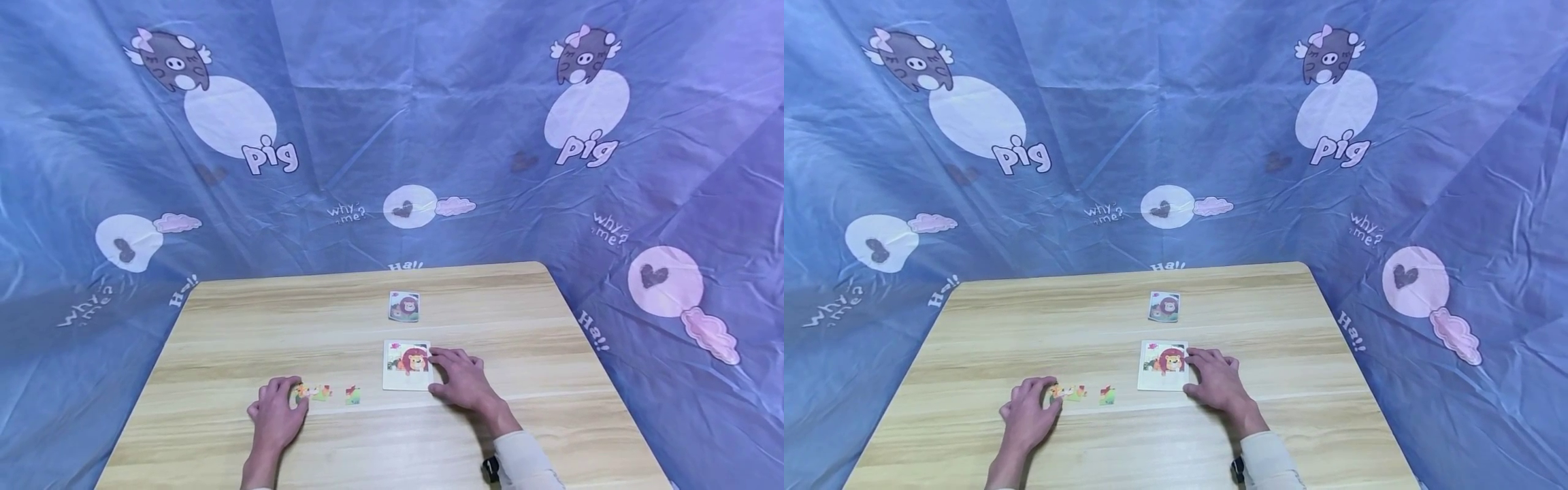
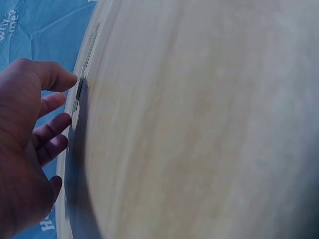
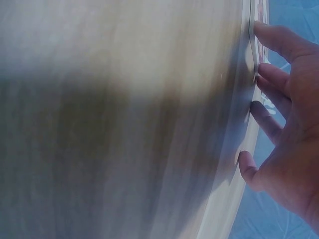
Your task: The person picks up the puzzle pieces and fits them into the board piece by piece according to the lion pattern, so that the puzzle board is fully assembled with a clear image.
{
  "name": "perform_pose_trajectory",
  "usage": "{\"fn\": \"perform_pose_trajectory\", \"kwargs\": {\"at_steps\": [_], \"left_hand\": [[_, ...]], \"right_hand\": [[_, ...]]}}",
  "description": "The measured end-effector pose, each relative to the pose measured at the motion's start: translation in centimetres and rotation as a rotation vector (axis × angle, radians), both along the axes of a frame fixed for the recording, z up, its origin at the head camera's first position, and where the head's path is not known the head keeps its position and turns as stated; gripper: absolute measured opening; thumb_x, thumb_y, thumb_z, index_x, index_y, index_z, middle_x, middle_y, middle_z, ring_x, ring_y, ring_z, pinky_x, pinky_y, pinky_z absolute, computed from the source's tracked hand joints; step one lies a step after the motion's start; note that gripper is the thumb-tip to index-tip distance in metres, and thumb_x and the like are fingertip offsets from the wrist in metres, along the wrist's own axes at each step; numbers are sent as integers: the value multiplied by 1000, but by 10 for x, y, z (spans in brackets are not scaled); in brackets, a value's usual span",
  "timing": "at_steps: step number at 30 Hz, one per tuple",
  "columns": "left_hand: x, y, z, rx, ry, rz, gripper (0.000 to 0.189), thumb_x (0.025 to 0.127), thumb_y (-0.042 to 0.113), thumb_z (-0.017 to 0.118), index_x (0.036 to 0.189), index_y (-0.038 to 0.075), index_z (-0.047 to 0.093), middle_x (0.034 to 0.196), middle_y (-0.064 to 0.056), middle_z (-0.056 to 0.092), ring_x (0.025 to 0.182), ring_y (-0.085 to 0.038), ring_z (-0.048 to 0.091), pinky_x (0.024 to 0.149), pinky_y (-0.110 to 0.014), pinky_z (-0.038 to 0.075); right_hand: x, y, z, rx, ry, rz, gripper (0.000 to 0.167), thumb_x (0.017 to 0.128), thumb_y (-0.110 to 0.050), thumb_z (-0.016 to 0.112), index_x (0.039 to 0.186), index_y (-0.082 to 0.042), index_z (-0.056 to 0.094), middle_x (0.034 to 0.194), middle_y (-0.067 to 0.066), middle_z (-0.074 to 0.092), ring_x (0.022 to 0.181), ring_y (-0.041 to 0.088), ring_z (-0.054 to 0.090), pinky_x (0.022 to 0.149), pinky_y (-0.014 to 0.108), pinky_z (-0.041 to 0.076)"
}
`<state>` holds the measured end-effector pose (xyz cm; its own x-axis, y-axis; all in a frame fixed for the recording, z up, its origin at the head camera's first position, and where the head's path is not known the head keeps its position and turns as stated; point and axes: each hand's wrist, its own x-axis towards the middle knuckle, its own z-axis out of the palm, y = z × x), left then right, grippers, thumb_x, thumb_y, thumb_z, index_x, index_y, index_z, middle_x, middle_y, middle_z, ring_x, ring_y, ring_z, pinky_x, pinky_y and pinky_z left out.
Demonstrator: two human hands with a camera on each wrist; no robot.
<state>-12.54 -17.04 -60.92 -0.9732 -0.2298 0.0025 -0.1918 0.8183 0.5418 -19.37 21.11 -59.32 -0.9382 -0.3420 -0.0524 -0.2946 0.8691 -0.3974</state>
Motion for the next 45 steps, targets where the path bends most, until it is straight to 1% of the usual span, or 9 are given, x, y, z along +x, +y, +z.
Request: {"fn": "perform_pose_trajectory", "kwargs": {"at_steps": [6,10,15,25,29,32,36,41,45], "left_hand": [[3,-5,3,-32,-58,5,48,83,36,68,125,13,61,125,-11,55,115,-30,43,89,-55,25],[4,-5,6,-41,-71,3,46,83,39,68,121,13,63,124,-11,54,113,-30,43,89,-55,25],[3,-7,10,-32,-79,-9,38,84,35,70,116,14,66,121,-11,55,110,-29,44,88,-55,25],[2,-11,17,-9,-184,-34,37,83,27,72,111,6,61,126,-19,56,109,-34,47,90,-61,26],[2,-11,16,14,-153,-26,36,81,25,74,110,10,60,115,-10,63,105,-29,52,90,-58,25],[1,-10,15,42,-118,-20,44,79,23,76,118,14,57,108,-3,64,104,-26,53,90,-56,23],[3,-10,12,51,-72,-21,50,79,22,77,124,18,58,107,-2,63,102,-26,53,87,-53,23],[6,-10,8,32,2,-20,40,80,19,75,118,21,63,109,-5,68,100,-25,55,83,-49,24],[6,-6,6,57,65,3,32,83,14,70,115,21,66,93,1,68,91,-20,56,81,-45,24]], "right_hand": [[0,0,0,-1,10,5,63,74,-47,76,130,-23,60,146,-6,49,131,22,45,96,58,34],[0,0,0,-5,7,0,63,74,-46,76,130,-23,60,146,-6,48,131,22,45,97,59,33],[0,0,2,-1,-8,-8,61,75,-46,76,130,-24,59,147,-8,48,131,21,45,98,58,32],[0,-1,2,-3,-8,0,61,75,-47,75,130,-24,59,146,-8,48,130,20,45,98,57,32],[1,-1,2,1,-6,-3,61,75,-47,75,130,-24,60,146,-8,49,130,20,45,98,57,32],[1,-1,2,2,-3,-6,61,75,-47,75,129,-24,60,146,-8,49,130,20,45,98,58,32],[1,-1,1,-1,3,-7,62,75,-47,76,130,-24,60,146,-6,49,130,21,45,98,58,32],[1,-1,1,-9,10,-7,63,74,-46,76,130,-23,60,146,-5,49,130,22,45,97,59,32],[1,-1,1,-9,4,-10,62,74,-46,76,129,-23,60,146,-5,49,130,22,45,97,59,32]]}}
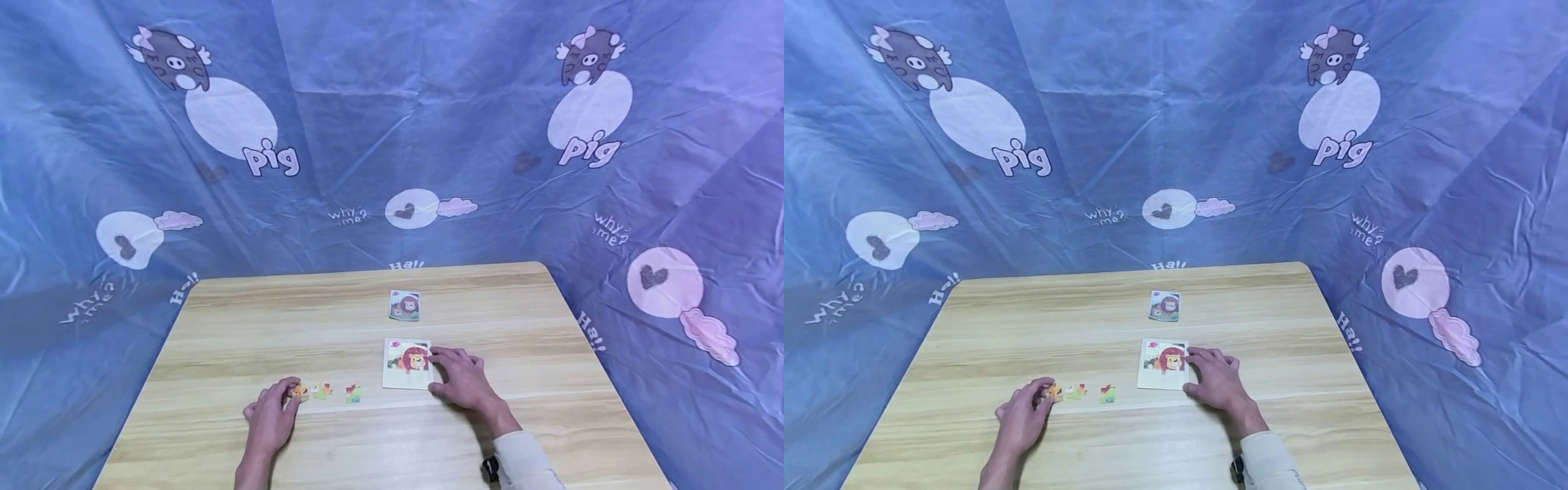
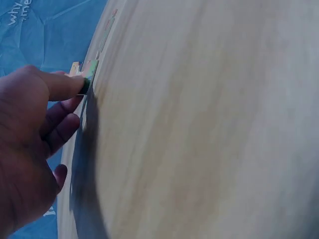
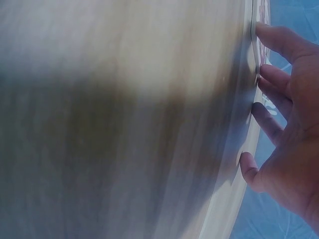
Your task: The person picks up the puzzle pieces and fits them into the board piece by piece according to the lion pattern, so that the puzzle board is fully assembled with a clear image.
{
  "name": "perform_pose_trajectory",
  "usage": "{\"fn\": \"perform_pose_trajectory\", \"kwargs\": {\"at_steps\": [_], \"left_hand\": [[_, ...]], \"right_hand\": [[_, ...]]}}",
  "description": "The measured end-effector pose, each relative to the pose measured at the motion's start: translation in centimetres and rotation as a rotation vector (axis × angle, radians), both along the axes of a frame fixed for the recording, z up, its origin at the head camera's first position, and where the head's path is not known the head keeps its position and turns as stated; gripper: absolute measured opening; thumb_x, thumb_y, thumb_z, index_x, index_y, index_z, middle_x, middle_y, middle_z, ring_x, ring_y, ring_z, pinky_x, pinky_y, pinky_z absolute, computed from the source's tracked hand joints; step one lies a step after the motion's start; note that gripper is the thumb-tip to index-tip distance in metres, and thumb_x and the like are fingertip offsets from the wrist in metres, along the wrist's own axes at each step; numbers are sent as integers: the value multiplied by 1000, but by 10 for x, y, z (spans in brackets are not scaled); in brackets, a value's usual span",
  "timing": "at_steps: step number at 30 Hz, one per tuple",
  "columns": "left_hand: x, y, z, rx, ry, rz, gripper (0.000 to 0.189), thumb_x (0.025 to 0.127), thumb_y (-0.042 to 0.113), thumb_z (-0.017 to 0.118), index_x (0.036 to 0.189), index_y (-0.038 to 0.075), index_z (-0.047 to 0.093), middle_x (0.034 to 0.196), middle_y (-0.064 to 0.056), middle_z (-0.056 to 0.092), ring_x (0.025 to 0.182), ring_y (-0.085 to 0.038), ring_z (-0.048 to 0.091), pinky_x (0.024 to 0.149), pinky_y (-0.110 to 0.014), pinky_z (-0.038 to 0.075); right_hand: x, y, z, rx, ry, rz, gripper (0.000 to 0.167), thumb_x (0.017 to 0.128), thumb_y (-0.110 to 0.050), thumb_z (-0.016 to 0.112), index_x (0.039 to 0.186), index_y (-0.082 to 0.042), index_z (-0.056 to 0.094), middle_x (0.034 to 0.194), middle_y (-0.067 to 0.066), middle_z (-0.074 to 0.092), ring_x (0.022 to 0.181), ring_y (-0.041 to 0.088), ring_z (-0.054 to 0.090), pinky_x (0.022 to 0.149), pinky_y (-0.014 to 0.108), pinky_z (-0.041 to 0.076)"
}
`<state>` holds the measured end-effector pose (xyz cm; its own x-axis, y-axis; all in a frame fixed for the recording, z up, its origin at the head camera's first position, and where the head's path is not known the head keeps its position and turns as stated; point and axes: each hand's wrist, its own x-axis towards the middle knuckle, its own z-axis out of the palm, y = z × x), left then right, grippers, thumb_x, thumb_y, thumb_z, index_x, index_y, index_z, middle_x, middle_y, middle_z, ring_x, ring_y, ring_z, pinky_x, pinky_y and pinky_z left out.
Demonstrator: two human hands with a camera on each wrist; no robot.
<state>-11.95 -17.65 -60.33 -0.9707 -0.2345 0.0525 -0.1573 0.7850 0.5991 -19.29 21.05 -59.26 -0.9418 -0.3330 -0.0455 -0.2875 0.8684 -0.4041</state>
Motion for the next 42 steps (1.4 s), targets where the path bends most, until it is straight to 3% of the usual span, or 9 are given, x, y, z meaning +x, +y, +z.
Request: {"fn": "perform_pose_trajectory", "kwargs": {"at_steps": [3,7,16,25,42], "left_hand": [[-3,6,2,54,32,15,28,86,12,66,113,20,67,85,4,64,86,-16,53,83,-43,24],[-7,18,6,133,65,15,26,87,11,65,112,20,67,88,5,66,88,-15,54,87,-43,23],[-22,59,10,214,111,-72,27,85,11,68,111,20,67,89,6,65,86,-12,54,88,-43,28],[-33,91,4,186,137,-179,26,83,10,68,105,24,69,87,13,64,81,-6,51,82,-39,30],[-42,116,-1,165,87,-280,24,85,15,66,106,28,67,78,18,55,77,-3,47,80,-36,28]], "right_hand": [[0,1,0,8,-2,-1,61,75,-46,76,129,-24,60,146,-6,49,130,21,45,98,58,32],[0,1,1,9,-6,3,61,75,-46,76,130,-24,59,146,-5,49,131,22,45,98,59,32],[1,1,3,-5,-25,18,61,76,-45,75,131,-24,58,147,-5,48,132,22,44,98,59,32],[0,2,2,4,-7,32,62,76,-45,75,132,-23,58,147,-4,48,130,22,45,96,59,34],[0,3,-1,13,0,38,61,76,-46,74,131,-25,58,147,-5,48,126,20,47,94,57,35]]}}
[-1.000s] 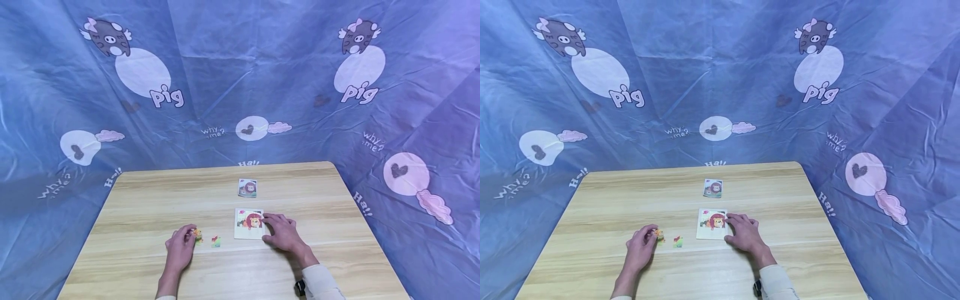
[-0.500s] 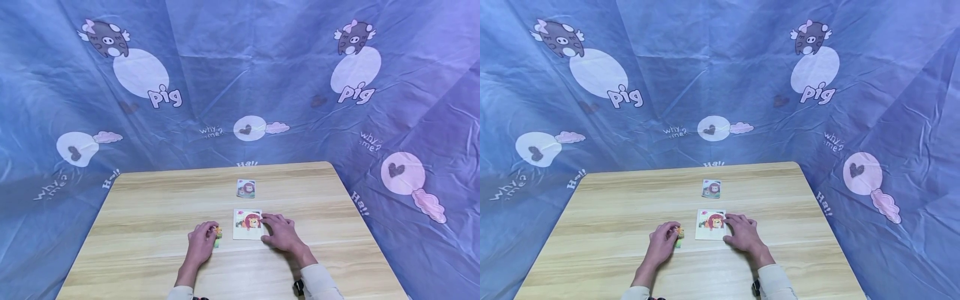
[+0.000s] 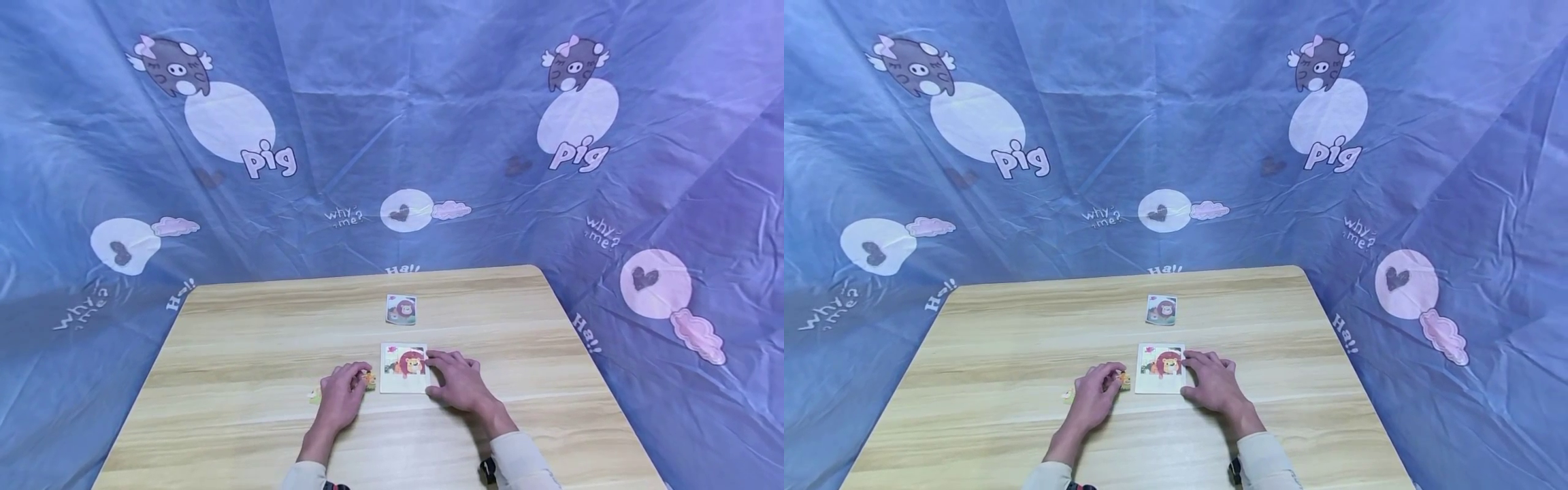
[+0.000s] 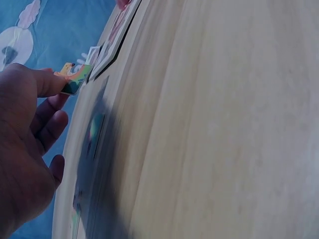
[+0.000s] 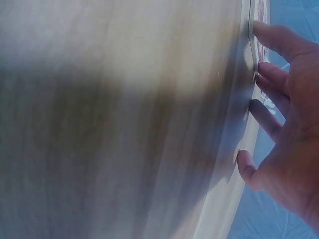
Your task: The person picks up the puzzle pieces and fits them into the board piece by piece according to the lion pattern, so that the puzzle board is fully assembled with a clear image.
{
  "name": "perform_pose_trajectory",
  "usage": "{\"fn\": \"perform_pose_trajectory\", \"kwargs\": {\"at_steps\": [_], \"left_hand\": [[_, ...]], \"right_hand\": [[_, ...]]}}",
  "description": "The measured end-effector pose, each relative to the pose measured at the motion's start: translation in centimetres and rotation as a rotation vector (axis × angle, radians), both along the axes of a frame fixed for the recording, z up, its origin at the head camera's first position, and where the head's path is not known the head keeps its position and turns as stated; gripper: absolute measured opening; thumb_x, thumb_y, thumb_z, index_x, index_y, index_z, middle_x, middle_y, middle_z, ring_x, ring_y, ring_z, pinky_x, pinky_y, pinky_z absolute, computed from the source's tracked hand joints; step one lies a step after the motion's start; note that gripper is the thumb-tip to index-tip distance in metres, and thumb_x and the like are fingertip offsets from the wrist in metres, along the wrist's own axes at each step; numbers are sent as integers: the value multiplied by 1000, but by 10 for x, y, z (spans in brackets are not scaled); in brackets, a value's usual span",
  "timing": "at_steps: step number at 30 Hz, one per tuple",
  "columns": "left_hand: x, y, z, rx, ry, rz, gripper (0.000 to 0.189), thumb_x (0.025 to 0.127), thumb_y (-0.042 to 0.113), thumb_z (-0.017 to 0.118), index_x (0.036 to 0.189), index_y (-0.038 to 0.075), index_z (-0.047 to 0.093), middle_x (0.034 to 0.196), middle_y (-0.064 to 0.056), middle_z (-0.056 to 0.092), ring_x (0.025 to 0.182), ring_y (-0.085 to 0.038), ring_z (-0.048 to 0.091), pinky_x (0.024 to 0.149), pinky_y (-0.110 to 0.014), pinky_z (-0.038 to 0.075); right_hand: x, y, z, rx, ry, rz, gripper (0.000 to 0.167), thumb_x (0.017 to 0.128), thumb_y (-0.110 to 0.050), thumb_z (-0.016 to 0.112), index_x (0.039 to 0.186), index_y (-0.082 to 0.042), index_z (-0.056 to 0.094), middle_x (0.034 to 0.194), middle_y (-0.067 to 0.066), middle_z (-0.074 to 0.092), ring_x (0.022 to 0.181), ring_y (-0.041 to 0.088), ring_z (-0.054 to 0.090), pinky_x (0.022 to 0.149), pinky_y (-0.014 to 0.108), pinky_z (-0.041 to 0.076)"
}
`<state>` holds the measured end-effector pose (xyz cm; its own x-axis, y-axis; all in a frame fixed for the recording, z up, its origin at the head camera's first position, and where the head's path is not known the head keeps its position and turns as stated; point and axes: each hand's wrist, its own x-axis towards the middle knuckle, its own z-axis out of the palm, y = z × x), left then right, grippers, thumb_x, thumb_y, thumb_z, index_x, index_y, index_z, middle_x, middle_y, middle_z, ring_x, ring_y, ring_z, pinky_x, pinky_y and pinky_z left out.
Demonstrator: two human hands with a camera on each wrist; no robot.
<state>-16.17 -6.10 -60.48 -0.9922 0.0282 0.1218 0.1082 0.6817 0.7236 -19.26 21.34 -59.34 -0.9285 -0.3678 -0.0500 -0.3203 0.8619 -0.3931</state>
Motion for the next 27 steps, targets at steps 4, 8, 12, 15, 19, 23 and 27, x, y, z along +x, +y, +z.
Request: {"fn": "perform_pose_trajectory", "kwargs": {"at_steps": [4,8,12,15,19,23,27], "left_hand": [[-2,9,-1,-35,10,-33,22,86,18,65,104,29,67,79,18,55,78,-3,47,80,-34,28],[-4,17,-2,-49,12,-56,19,86,18,64,101,29,67,77,18,54,76,-3,45,79,-35,27],[-5,23,-3,-51,8,-57,19,85,19,65,101,30,67,77,19,54,76,-2,44,80,-34,26],[-7,26,-4,-67,12,-64,19,86,21,65,103,30,67,78,19,56,76,-2,44,79,-34,26],[-10,29,-4,-79,0,-77,18,88,22,65,104,29,67,79,18,57,77,-3,44,80,-34,27],[-12,32,-3,-92,-18,-88,18,88,23,65,104,29,67,83,17,60,79,-4,46,82,-36,28],[-13,33,-3,-105,-22,-97,18,89,23,65,105,29,66,87,15,63,82,-5,48,83,-37,29]], "right_hand": [[1,1,-1,6,2,-4,62,76,-46,75,132,-25,58,147,-5,48,126,19,47,94,57,34],[1,1,-3,-2,17,-2,62,75,-45,75,131,-25,59,146,-4,48,125,20,48,94,58,34],[0,0,-3,-5,16,-5,61,75,-46,75,131,-25,59,146,-5,49,126,20,48,94,58,34],[0,0,-3,-1,13,-9,61,75,-46,74,131,-25,59,147,-5,48,126,20,47,95,58,34],[0,0,-4,-3,28,-6,61,75,-46,75,130,-24,59,146,-4,49,125,20,48,93,58,35],[0,0,-4,-11,20,0,62,76,-46,74,131,-24,58,146,-4,49,126,21,47,94,57,34],[1,1,-4,-11,10,-2,61,76,-46,74,131,-25,58,146,-5,49,127,20,47,94,57,35]]}}
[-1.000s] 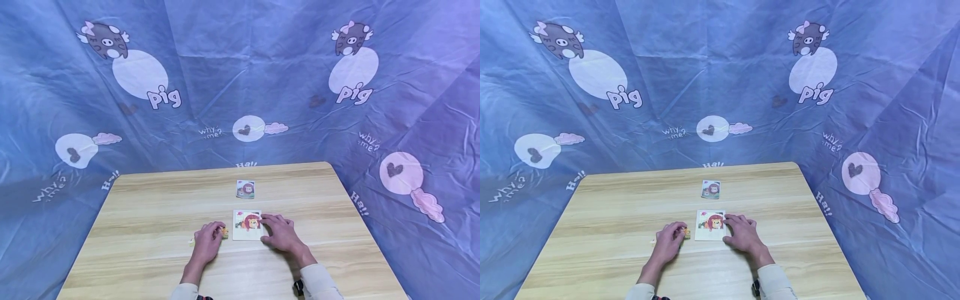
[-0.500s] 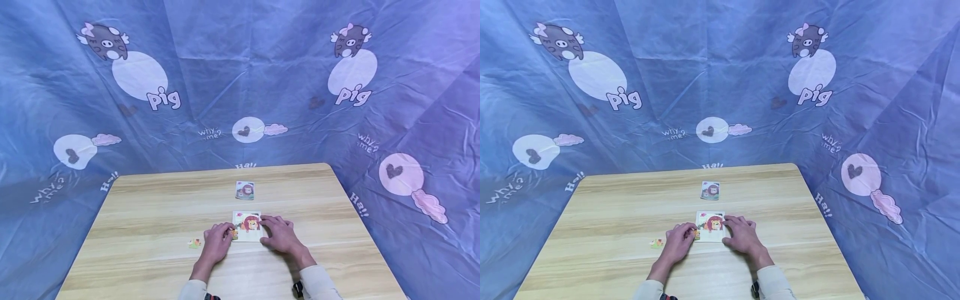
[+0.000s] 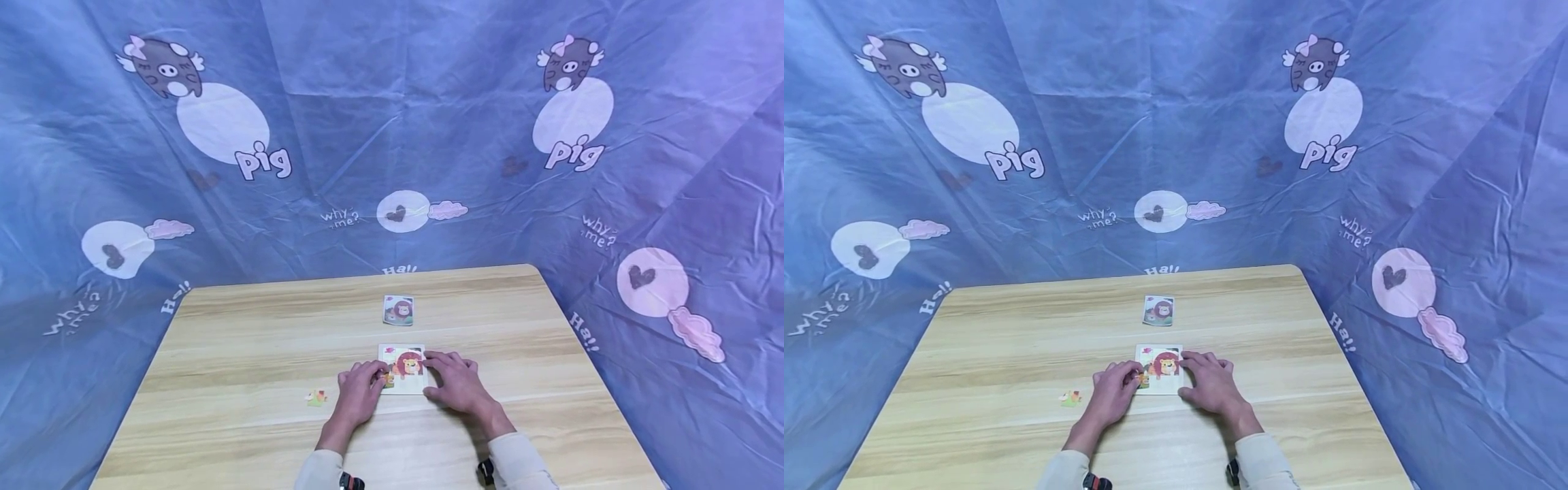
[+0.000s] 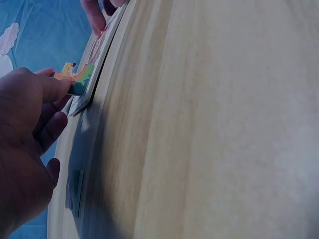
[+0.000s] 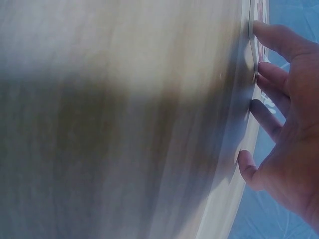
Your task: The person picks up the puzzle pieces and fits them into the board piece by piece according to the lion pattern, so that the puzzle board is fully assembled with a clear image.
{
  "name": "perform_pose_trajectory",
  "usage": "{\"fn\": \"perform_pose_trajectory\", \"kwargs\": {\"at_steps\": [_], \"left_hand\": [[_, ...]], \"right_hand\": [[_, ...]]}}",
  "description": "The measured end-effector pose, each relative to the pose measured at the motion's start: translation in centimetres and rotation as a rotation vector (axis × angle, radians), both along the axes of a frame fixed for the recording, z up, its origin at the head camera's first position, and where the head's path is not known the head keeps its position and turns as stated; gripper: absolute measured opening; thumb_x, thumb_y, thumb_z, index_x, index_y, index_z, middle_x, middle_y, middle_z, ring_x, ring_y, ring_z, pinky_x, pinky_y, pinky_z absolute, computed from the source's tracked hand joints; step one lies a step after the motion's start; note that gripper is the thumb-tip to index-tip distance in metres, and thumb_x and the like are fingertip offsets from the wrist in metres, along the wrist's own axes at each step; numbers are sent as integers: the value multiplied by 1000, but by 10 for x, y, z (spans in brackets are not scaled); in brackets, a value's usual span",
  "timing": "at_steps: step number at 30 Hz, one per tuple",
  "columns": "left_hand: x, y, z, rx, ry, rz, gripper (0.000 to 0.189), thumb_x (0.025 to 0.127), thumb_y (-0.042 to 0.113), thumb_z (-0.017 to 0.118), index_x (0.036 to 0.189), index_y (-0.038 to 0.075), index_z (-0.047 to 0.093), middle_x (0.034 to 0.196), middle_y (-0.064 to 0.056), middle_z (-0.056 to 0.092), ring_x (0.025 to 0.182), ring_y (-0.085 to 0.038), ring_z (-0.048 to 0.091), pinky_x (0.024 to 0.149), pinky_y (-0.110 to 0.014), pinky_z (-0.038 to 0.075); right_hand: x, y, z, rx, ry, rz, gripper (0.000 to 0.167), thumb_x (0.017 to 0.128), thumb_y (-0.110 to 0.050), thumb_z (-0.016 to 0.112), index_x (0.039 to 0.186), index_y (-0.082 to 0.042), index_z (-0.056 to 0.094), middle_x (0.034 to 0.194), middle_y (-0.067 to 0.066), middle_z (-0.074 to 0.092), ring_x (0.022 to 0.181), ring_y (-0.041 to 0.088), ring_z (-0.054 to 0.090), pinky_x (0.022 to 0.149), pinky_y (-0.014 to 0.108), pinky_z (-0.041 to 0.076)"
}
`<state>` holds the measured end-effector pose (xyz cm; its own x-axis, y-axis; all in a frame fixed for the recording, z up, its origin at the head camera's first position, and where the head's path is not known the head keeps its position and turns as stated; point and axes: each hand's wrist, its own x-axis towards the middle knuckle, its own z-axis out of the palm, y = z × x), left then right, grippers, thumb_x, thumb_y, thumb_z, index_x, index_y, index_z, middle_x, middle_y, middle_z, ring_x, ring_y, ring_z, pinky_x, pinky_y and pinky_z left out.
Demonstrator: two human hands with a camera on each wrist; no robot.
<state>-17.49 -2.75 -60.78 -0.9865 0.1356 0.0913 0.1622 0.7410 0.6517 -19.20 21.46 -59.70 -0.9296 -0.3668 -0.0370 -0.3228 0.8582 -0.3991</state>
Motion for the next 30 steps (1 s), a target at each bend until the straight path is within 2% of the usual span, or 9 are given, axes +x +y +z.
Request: {"fn": "perform_pose_trajectory", "kwargs": {"at_steps": [6,11,20,30], "left_hand": [[-3,1,-3,0,1,-8,18,89,23,65,105,31,66,89,15,65,83,-5,49,83,-37,28],[-5,2,-3,-29,-12,-9,20,89,24,64,107,32,66,97,13,67,87,-7,49,83,-38,28],[-6,3,-1,-88,-74,-4,21,90,25,62,110,30,67,104,5,61,96,-15,49,82,-42,30],[-8,2,-1,-128,-70,-22,23,90,28,62,113,29,67,96,4,56,91,-16,46,80,-42,29]], "right_hand": [[0,0,-1,6,3,-3,61,76,-46,74,131,-26,58,146,-5,49,127,20,47,94,57,35],[-1,0,-2,9,18,2,62,75,-47,74,131,-25,58,146,-5,49,126,20,47,94,57,35],[-1,0,-2,7,5,-5,62,76,-47,74,131,-25,58,147,-6,48,127,20,47,95,58,34],[-2,0,-3,5,1,-9,62,75,-47,74,131,-26,58,146,-7,49,126,19,47,95,57,34]]}}
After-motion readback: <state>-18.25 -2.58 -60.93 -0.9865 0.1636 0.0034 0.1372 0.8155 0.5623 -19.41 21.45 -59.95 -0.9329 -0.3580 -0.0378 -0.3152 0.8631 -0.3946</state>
